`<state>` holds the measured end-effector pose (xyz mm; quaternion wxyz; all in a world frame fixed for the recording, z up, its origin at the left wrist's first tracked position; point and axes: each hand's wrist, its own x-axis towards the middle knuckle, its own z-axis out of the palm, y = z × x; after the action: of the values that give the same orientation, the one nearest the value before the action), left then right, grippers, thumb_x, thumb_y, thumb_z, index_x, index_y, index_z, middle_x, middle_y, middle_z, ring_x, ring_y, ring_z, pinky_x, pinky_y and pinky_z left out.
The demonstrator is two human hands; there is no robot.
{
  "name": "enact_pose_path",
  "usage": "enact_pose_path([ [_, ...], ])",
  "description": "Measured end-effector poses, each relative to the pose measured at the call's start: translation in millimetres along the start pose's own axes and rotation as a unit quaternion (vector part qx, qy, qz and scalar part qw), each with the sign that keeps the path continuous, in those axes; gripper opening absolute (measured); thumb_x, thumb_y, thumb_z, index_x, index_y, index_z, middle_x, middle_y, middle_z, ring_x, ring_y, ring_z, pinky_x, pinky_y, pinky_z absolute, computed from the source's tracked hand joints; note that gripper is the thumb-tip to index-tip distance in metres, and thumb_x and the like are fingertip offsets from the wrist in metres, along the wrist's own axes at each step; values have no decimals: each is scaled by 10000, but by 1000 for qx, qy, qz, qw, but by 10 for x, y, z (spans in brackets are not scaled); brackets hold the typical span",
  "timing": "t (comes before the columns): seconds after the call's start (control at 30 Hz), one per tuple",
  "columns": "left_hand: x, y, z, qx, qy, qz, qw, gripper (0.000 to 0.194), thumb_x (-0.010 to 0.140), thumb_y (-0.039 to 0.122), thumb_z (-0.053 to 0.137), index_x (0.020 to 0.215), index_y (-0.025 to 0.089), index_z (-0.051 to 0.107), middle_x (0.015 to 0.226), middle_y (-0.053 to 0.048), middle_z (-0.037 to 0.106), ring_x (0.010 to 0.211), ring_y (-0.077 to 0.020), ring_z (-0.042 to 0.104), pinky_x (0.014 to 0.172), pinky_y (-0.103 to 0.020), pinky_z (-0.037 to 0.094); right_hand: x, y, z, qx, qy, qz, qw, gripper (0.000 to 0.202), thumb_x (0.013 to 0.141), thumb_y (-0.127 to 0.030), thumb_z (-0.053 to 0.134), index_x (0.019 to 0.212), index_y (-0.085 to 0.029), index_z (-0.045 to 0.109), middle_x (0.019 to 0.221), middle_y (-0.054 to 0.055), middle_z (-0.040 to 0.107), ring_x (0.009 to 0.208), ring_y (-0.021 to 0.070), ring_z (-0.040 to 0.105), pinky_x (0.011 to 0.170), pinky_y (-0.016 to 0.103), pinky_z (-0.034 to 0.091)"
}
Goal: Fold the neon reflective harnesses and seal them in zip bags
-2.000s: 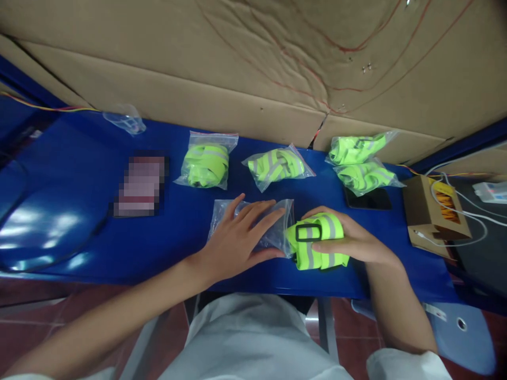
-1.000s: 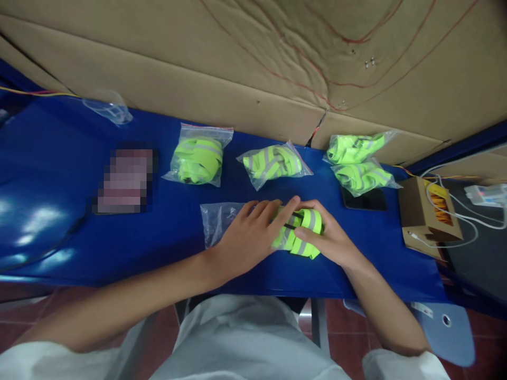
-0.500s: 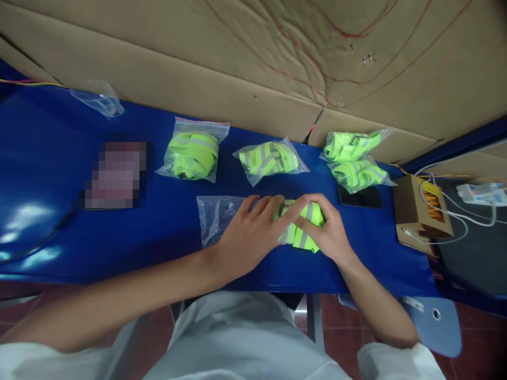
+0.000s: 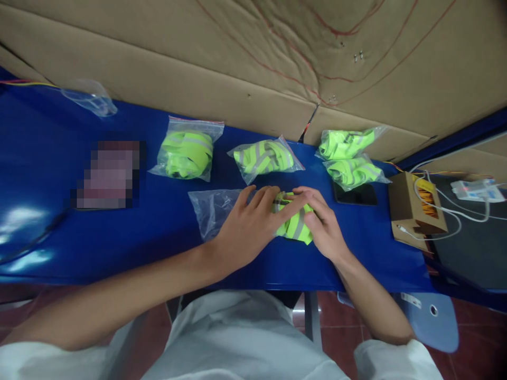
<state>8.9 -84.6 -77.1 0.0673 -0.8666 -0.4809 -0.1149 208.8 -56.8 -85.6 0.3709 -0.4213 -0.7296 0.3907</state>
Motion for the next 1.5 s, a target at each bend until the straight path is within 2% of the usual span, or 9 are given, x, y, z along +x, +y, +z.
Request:
enact_pose_path([
  [0.3,9,44,11,-8,-35,31,999,969,880,156,698,1641,327,123,1375,-174,574,1225,-333,612,1049,-493,475,-15,144,87,21,44,82,995,207,892,-293,706,1080,-259,628,1044,19,703,935,208,676,822,336,543],
  [0.57,49,30,128,-96,-52,30,994,1141,787,211,833,1635,277,73,1311,-134,573,1157,-309,619,978,-425,499,-68,84,160,-40,6,-7,999,195,913,-198,625,1089,-244,696,1129,61,717,1091,259,678,952,412,545],
  [0.7,59,-32,130,-60,-38,47,996,1061,822,130,750,1633,262,78,1370,-165,547,1194,-318,601,996,-431,487,-71,45,162,-35,-20,-12,999,340,968,-253,589,1308,-252,599,1385,97,607,1301,268,582,1061,434,513],
  [0.87,43,-34,136,-13,-3,68,998,847,898,58,565,1614,293,179,1353,-160,561,1123,-294,624,966,-418,486,-64,121,181,70,43,100,992,297,849,-270,725,1123,-242,616,1031,26,705,870,188,696,719,300,577],
  [1.0,42,28,120,-8,5,83,997,847,901,43,540,1619,331,194,1324,-141,573,1075,-272,634,938,-398,488,-61,108,195,62,26,68,995,205,831,-191,698,1032,-223,687,1020,34,754,971,223,726,856,341,578],
  [1.13,36,73,92,-8,9,92,996,920,892,91,605,1639,355,138,1378,-146,552,1051,-265,644,908,-391,504,-60,65,177,59,-12,39,997,176,869,-218,684,1042,-229,711,1028,42,774,934,223,742,809,334,596],
  [1.27,-19,38,57,25,65,95,993,855,953,142,574,1637,385,124,1487,-158,502,1204,-314,613,1087,-580,421,-53,104,170,65,-17,46,997,203,912,-288,696,1111,-248,695,1060,46,765,964,225,733,846,349,593],
  [1.37,-89,-45,45,52,61,52,995,833,957,194,612,1641,287,147,1442,-195,549,1302,-364,564,1142,-676,330,-55,133,217,106,14,89,990,259,891,-346,751,1113,-259,651,1025,32,738,927,196,719,812,318,589],
  [1.5,-153,-194,69,-2,16,16,1000,915,845,321,794,1568,74,292,1236,-187,662,1149,-340,636,1160,-612,341,-70,91,281,176,6,121,977,424,801,-362,849,1122,-296,580,1005,-5,708,851,164,697,707,268,577],
])
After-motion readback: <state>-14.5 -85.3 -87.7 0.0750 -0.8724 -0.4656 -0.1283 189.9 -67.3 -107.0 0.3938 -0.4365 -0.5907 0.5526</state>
